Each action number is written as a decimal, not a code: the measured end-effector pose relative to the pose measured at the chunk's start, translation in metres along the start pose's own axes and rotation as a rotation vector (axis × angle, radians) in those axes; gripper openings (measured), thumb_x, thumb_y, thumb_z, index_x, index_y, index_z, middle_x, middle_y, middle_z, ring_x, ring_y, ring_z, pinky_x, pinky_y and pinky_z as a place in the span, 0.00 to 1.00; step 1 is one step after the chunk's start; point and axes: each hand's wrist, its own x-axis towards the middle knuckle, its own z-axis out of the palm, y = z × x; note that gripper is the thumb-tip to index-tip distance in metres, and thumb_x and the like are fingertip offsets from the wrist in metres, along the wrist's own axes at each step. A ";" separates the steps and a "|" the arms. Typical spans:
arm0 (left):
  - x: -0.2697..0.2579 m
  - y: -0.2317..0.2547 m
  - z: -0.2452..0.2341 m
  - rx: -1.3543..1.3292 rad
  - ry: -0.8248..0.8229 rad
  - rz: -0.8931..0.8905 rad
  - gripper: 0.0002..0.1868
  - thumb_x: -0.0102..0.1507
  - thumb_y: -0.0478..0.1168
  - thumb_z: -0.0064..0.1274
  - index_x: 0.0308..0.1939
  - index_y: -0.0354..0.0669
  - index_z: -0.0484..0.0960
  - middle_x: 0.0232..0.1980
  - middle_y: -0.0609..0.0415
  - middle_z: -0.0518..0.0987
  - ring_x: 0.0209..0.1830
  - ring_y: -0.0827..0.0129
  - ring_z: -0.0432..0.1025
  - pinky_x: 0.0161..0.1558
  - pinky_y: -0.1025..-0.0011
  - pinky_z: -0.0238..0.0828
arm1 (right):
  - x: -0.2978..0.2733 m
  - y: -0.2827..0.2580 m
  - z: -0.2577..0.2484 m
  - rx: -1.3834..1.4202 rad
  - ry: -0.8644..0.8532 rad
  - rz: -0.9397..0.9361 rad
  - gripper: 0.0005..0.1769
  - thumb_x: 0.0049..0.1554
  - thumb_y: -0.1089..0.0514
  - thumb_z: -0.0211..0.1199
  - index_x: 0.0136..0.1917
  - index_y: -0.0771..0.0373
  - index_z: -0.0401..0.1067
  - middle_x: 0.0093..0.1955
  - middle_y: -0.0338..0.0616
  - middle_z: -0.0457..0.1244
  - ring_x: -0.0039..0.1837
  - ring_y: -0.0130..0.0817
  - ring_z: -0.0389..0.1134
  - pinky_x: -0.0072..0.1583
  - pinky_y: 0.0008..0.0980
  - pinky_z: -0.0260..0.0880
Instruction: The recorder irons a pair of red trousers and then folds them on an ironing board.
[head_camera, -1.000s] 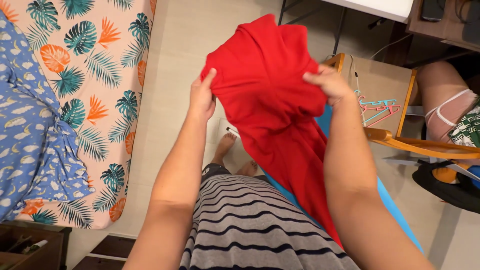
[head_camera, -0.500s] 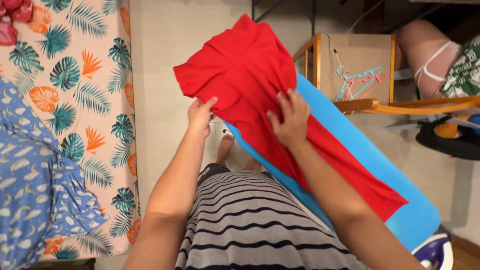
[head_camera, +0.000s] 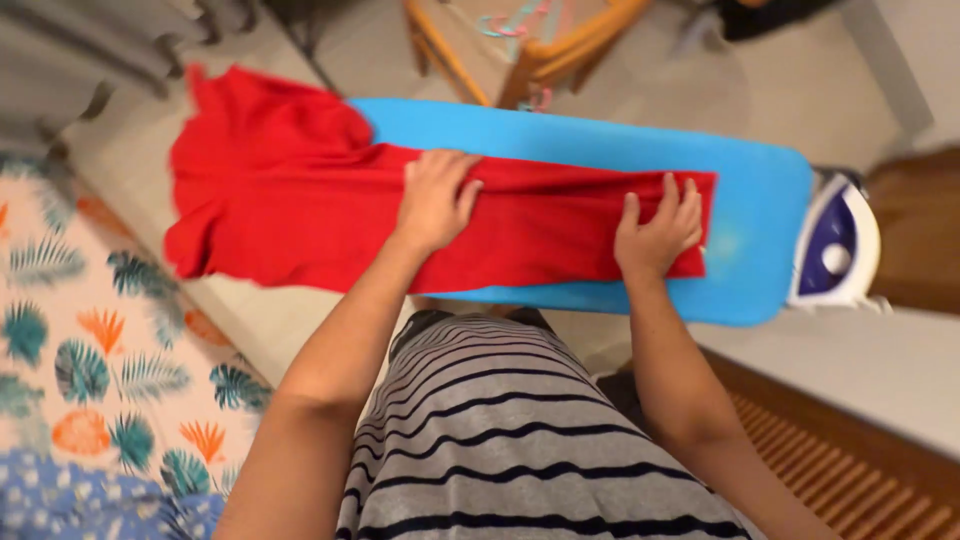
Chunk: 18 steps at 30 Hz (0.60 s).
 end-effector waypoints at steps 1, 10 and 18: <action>0.016 0.015 0.024 -0.016 -0.027 0.037 0.18 0.65 0.39 0.58 0.59 0.45 0.80 0.58 0.50 0.77 0.63 0.53 0.68 0.61 0.53 0.61 | 0.001 0.015 -0.017 -0.018 0.019 0.040 0.34 0.65 0.45 0.69 0.77 0.60 0.64 0.81 0.58 0.51 0.80 0.60 0.48 0.75 0.66 0.44; 0.091 0.110 0.203 -0.037 -0.542 0.298 0.17 0.67 0.44 0.51 0.59 0.44 0.80 0.56 0.47 0.79 0.59 0.49 0.69 0.58 0.51 0.64 | -0.030 0.098 -0.073 0.195 0.060 0.396 0.17 0.57 0.51 0.77 0.51 0.63 0.79 0.49 0.51 0.67 0.52 0.48 0.69 0.55 0.43 0.70; 0.120 0.141 0.273 -0.106 -0.767 0.197 0.15 0.70 0.48 0.48 0.52 0.43 0.83 0.54 0.41 0.80 0.55 0.45 0.73 0.57 0.53 0.69 | -0.058 0.126 -0.070 0.678 -0.310 0.653 0.12 0.55 0.56 0.70 0.50 0.64 0.77 0.40 0.38 0.67 0.40 0.32 0.66 0.44 0.35 0.67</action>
